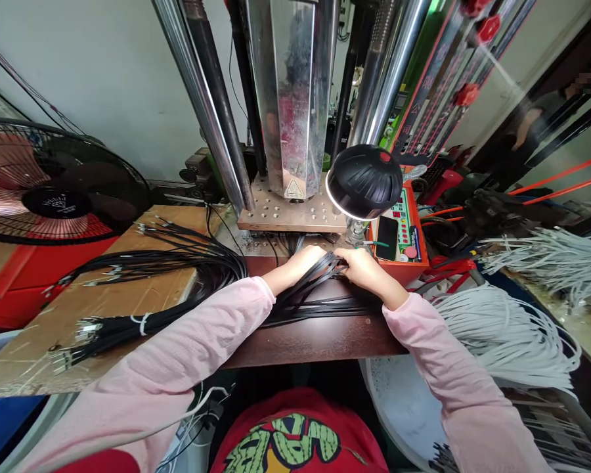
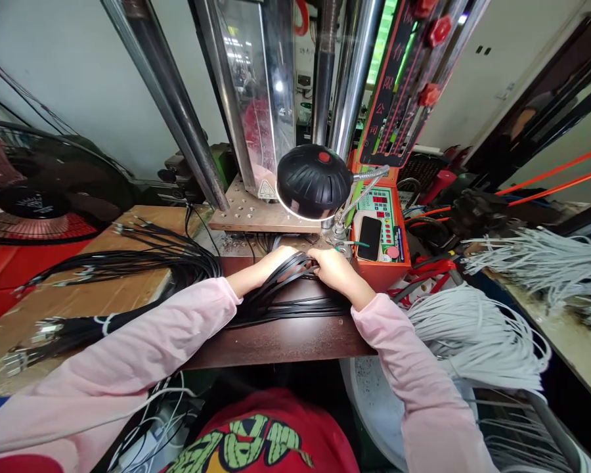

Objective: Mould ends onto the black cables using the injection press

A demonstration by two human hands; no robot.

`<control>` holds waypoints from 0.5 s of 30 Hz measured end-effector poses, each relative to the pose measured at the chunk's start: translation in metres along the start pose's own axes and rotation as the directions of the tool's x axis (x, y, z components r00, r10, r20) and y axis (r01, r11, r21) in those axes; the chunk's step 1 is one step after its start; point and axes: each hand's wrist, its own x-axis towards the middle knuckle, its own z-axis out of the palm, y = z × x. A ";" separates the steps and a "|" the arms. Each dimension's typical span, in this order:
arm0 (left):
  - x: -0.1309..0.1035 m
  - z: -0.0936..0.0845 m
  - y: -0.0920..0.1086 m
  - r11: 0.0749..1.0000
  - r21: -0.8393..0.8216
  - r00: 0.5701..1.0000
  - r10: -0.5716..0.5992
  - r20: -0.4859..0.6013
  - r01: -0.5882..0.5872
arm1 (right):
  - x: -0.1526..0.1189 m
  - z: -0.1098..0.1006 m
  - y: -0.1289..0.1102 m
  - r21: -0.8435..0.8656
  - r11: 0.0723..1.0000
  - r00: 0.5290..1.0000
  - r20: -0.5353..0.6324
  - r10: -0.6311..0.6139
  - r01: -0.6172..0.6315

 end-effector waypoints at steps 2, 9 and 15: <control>0.001 -0.002 0.003 0.999 0.037 0.999 -0.029 0.016 0.028 | -0.001 0.000 0.002 0.047 0.999 1.000 -0.021 0.020 -0.019; -0.017 -0.021 0.017 0.999 0.003 0.998 -0.052 0.021 0.052 | -0.009 -0.012 0.020 0.097 0.994 0.998 -0.040 -0.052 0.055; -0.027 -0.021 0.019 0.997 -0.076 0.988 -0.030 -0.153 0.018 | -0.013 -0.010 0.022 0.080 0.997 0.988 -0.153 0.002 0.010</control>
